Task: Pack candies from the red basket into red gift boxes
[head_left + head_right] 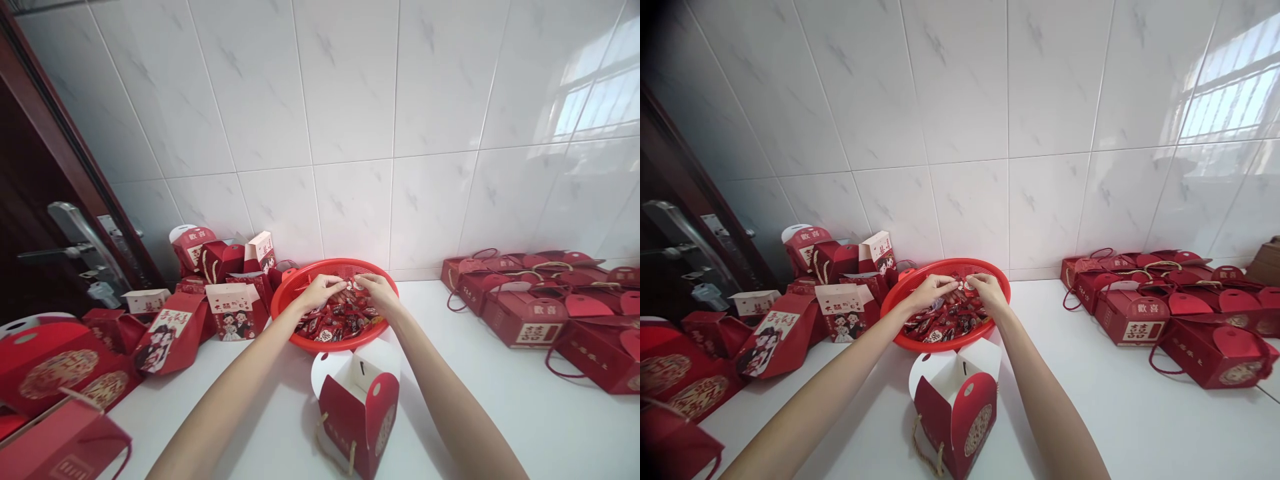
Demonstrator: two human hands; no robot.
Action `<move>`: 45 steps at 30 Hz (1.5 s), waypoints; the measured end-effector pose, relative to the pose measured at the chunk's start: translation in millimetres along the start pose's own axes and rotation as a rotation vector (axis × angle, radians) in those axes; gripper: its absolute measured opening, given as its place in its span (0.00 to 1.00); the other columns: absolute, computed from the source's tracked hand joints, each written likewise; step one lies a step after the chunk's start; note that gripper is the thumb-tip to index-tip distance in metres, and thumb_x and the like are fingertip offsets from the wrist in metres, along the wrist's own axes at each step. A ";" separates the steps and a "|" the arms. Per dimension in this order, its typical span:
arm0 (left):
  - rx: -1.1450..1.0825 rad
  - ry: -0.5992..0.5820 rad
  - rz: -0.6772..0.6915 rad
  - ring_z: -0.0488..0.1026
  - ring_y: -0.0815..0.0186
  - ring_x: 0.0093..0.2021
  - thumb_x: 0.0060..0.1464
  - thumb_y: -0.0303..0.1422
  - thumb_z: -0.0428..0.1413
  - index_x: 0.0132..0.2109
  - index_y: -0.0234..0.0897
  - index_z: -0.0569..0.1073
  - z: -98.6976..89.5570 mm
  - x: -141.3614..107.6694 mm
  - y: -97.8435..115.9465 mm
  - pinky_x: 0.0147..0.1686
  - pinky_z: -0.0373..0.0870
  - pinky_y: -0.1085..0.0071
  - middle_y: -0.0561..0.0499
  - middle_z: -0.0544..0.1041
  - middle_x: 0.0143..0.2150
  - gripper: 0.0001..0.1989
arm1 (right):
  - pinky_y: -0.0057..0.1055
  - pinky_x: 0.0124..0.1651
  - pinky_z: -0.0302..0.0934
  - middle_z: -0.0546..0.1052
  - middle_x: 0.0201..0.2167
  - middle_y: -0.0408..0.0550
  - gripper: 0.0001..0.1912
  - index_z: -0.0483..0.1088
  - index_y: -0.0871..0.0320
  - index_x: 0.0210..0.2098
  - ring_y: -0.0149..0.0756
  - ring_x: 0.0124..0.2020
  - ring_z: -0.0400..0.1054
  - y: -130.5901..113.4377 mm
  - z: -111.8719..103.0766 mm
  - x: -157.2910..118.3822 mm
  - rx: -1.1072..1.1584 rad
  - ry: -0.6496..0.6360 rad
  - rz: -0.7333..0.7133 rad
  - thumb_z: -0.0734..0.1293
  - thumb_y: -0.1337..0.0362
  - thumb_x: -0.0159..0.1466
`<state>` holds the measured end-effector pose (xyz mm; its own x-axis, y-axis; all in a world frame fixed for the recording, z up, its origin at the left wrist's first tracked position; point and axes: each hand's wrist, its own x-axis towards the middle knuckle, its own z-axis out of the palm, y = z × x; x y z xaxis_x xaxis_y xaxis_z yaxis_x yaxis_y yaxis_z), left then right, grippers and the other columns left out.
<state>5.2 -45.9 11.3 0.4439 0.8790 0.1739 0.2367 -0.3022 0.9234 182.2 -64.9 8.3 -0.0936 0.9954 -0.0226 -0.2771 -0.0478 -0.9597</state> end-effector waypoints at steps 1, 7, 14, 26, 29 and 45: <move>0.002 0.010 0.020 0.75 0.65 0.28 0.47 0.49 0.64 0.31 0.33 0.77 0.1 0.1 -0.2 0.34 0.73 0.69 0.51 0.78 0.26 0.21 | 0.25 0.21 0.59 0.71 0.21 0.42 0.07 0.73 0.58 0.25 0.30 0.22 0.65 0.3 0.1 0.0 -0.009 -0.016 0.004 0.73 0.63 0.53; 0.070 0.154 -0.031 0.78 0.64 0.32 0.60 0.42 0.52 0.44 0.34 0.78 -1.8 6.3 -1.9 0.36 0.75 0.69 0.48 0.81 0.33 0.18 | 0.27 0.22 0.59 0.70 0.20 0.40 0.11 0.71 0.57 0.25 0.29 0.20 0.62 3.7 -1.9 2.8 0.003 -0.015 -0.044 0.74 0.59 0.51; 0.674 0.107 -0.475 0.79 0.57 0.35 0.40 0.28 0.61 0.25 0.36 0.76 -18.8 3.6 -28.4 0.36 0.71 0.71 0.47 0.80 0.27 0.00 | 0.24 0.21 0.58 0.69 0.19 0.40 0.12 0.67 0.57 0.23 0.28 0.20 0.62 6.4 -4.3 10.3 0.131 0.104 -0.045 0.74 0.60 0.48; 0.647 -0.401 -0.586 0.72 0.60 0.20 0.24 0.30 0.69 0.21 0.41 0.77 -21.3 -0.9 -26.0 0.20 0.67 0.68 0.50 0.76 0.19 0.11 | 0.26 0.23 0.61 0.73 0.21 0.41 0.09 0.70 0.57 0.25 0.31 0.23 0.67 3.9 -2.7 6.5 0.146 0.094 -0.040 0.73 0.61 0.47; 0.579 -0.429 -0.579 0.73 0.59 0.21 0.26 0.30 0.69 0.22 0.39 0.76 -17.7 -4.5 -23.4 0.20 0.68 0.68 0.49 0.77 0.20 0.11 | 0.26 0.23 0.61 0.73 0.22 0.41 0.09 0.69 0.57 0.25 0.31 0.23 0.67 3.9 -2.7 6.4 0.126 0.089 -0.040 0.72 0.61 0.48; 0.080 0.078 -0.205 0.75 0.57 0.46 0.33 0.32 0.69 0.42 0.38 0.77 -6.5 -6.6 7.0 0.49 0.71 0.64 0.50 0.79 0.41 0.23 | 0.27 0.21 0.59 0.71 0.18 0.40 0.08 0.69 0.57 0.24 0.32 0.21 0.66 0.1 -0.5 2.0 0.138 0.085 -0.028 0.72 0.62 0.49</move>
<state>-1.7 -51.3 18.8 0.3118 0.9500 0.0142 0.3845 -0.1398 0.9125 182.5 -62.9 8.0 -0.0048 0.9997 -0.0258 -0.4076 -0.0255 -0.9128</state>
